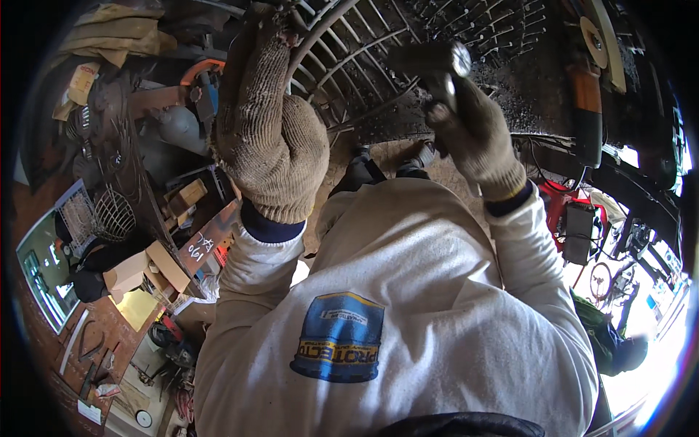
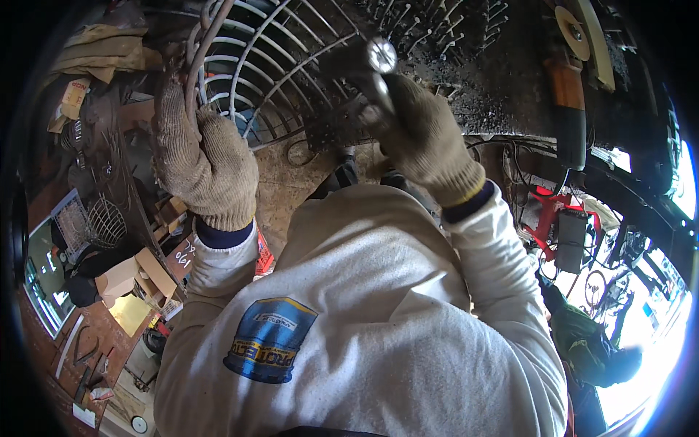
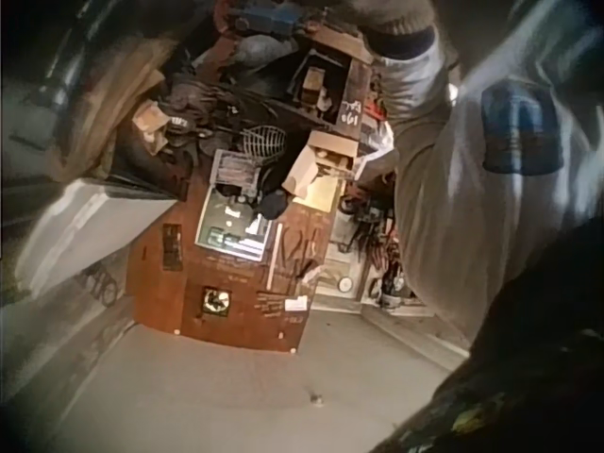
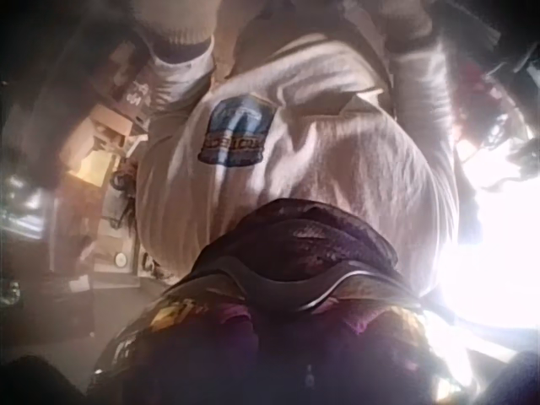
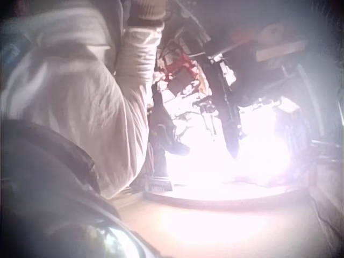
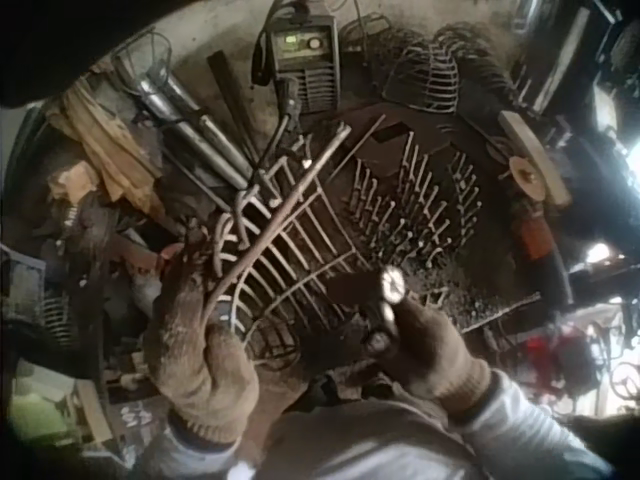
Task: The person uses a hammer to shape a metal cage-like structure and then welds parts of the frame together using a welding torch.
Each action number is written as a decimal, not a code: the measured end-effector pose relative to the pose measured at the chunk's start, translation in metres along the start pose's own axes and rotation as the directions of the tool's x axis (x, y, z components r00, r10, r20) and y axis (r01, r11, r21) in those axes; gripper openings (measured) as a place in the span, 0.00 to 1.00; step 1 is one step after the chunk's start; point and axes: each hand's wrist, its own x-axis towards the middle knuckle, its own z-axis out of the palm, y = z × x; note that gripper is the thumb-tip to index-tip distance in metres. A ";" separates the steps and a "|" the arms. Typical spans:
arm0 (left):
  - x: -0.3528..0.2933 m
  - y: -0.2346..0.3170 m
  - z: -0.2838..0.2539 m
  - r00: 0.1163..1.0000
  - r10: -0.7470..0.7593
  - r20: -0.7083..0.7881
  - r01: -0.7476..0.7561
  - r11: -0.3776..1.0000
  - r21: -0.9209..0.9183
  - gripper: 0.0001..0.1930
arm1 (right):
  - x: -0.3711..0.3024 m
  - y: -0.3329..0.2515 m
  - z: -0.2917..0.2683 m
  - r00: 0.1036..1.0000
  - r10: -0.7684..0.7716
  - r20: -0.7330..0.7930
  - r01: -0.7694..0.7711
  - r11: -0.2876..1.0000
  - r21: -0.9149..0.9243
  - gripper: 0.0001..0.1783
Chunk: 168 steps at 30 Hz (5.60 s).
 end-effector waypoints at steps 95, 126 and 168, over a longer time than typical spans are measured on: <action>0.020 0.003 -0.062 0.651 -0.500 0.571 0.755 0.504 -0.419 0.28 | -0.016 -0.085 -0.064 0.958 -0.067 -0.278 0.228 0.765 0.602 0.21; 0.084 0.041 -0.064 0.510 -0.211 0.834 0.858 0.197 -0.475 0.11 | -0.009 -0.112 -0.057 0.981 -0.044 -0.189 0.139 0.839 0.527 0.21; -0.001 0.004 -0.056 0.987 0.151 -0.061 -0.147 0.987 0.065 0.11 | -0.041 -0.054 -0.039 0.982 -0.188 -0.013 0.113 0.535 0.837 0.27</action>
